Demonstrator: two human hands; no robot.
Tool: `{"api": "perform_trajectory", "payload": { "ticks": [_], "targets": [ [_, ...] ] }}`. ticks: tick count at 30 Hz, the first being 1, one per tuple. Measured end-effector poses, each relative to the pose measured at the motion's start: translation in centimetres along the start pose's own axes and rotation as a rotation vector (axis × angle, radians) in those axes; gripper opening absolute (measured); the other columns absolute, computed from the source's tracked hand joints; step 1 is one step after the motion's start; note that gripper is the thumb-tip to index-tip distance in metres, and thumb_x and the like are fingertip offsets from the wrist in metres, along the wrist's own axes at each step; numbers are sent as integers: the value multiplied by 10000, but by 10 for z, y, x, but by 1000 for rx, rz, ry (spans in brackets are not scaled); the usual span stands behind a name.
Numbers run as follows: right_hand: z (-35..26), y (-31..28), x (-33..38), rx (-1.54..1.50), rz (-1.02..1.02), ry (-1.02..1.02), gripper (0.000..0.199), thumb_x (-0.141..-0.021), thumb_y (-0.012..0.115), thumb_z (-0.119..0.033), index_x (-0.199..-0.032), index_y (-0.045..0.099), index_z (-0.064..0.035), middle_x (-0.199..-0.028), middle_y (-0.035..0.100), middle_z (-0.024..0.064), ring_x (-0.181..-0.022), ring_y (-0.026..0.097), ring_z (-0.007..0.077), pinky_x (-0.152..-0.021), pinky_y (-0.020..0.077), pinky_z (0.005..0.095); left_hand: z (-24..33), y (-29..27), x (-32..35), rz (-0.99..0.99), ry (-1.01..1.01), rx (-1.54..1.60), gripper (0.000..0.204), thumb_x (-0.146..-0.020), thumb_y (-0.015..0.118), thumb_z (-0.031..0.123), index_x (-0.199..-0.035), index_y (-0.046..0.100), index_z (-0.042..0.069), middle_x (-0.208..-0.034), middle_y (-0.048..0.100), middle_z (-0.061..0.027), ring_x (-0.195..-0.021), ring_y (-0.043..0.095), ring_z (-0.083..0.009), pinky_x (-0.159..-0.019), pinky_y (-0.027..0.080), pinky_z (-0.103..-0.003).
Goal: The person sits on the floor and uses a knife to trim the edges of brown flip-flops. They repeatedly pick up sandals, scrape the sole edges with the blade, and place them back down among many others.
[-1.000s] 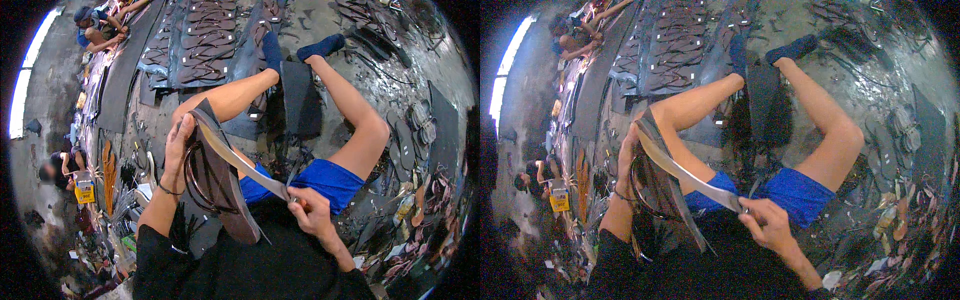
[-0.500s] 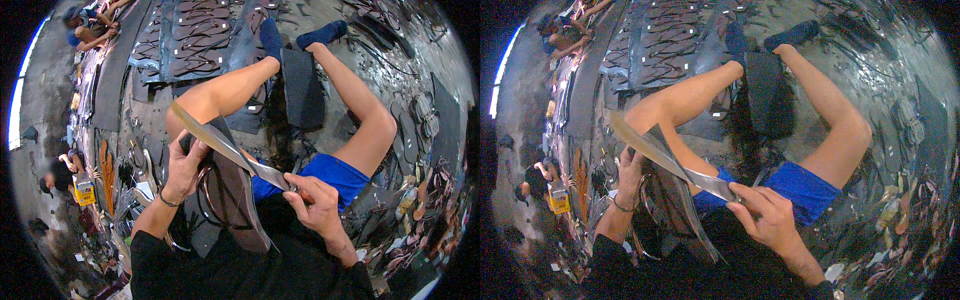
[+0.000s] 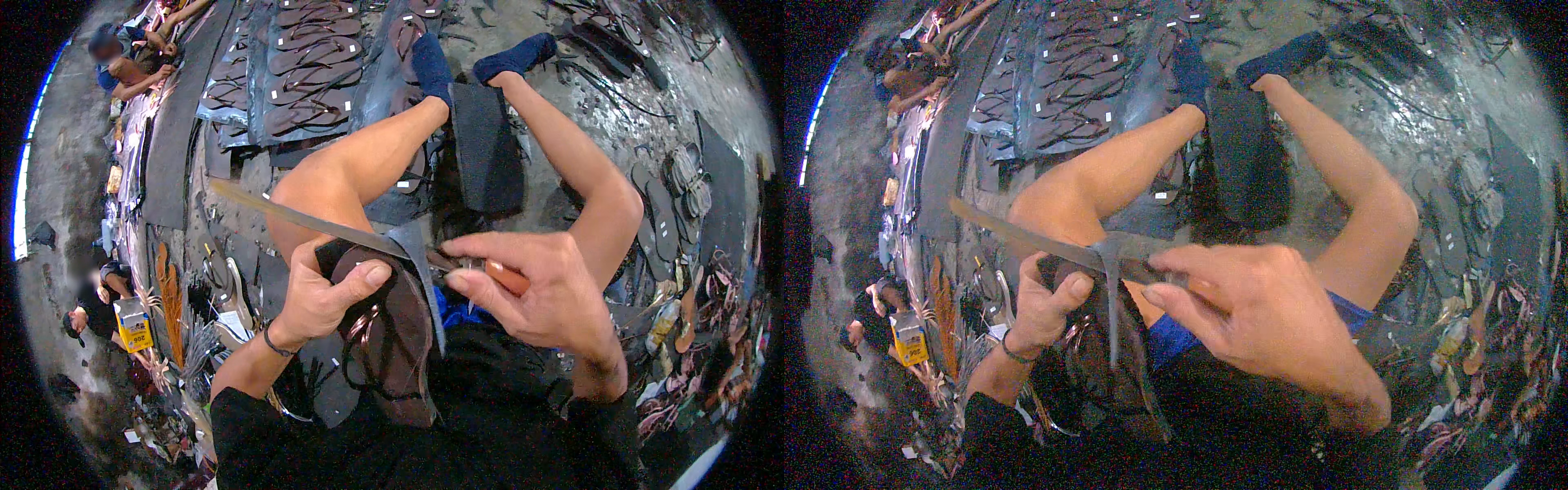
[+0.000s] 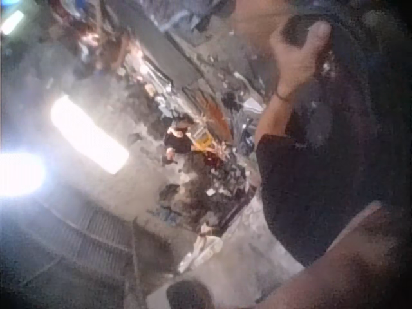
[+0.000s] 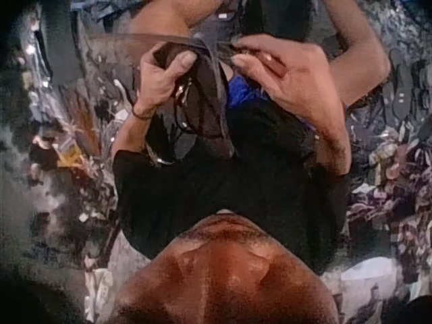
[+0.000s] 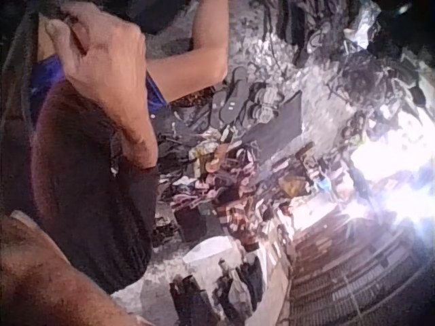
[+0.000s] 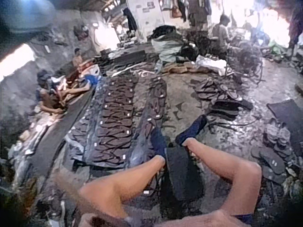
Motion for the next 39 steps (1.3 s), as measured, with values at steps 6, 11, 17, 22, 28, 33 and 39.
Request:
{"api": "perform_trajectory", "payload": {
  "ticks": [6,11,17,22,28,33,39],
  "targets": [
    [14,-24,-29,-268,69,71,231,-935,544,-223,-992,660,-31,-801,684,91,-641,621,191,-564,496,322,33,-6,-6,127,139,-196,280,-816,723,134,-1033,633,-17,-906,666,-31,-852,611,-113,-775,504,-278],
    [77,-79,42,-314,536,235,252,-975,494,-185,-1112,613,-11,-827,692,64,-590,544,59,-516,450,213,-17,-64,-24,625,353,684,366,-954,469,279,-1194,548,15,-1137,617,-143,-1026,619,-241,-900,509,-367],
    [74,-43,126,11,694,145,235,-883,635,-134,-1075,644,1,-880,689,108,-639,605,138,-618,502,254,-26,92,-48,171,-26,1172,207,-869,654,93,-1068,609,63,-1028,669,-55,-934,653,-137,-826,554,-269],
    [77,-11,149,152,624,190,284,-832,696,-146,-1083,648,-24,-723,604,85,-557,523,173,-536,454,302,-51,100,-49,249,-71,1153,150,-896,635,158,-1020,651,76,-1025,683,-46,-937,656,-158,-819,562,-284],
    [81,2,155,105,538,200,280,-824,700,-152,-1066,656,-20,-752,641,96,-541,565,178,-523,473,295,-57,98,-35,306,-145,1046,185,-895,641,197,-1065,655,125,-1069,669,-11,-936,637,-144,-818,546,-307],
    [69,-3,131,138,513,243,267,-832,703,-184,-1054,664,-40,-765,657,106,-561,604,189,-532,494,302,-99,96,1,294,-213,914,237,-894,618,133,-1124,606,78,-1092,650,-30,-935,632,-155,-802,538,-314],
    [70,22,101,37,402,249,272,-845,689,-242,-1043,663,-57,-752,652,109,-597,635,219,-543,509,325,-120,70,30,251,-168,934,427,-871,595,7,-1271,447,31,-1150,600,-95,-1018,629,-198,-874,555,-348]
  ]
}}
Point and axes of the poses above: each hand's wrist, its own x-axis away from the middle knuckle, its own y-axis out of the palm, z = x × y, the point moved 9 cm from there along -x, towards the middle knuckle
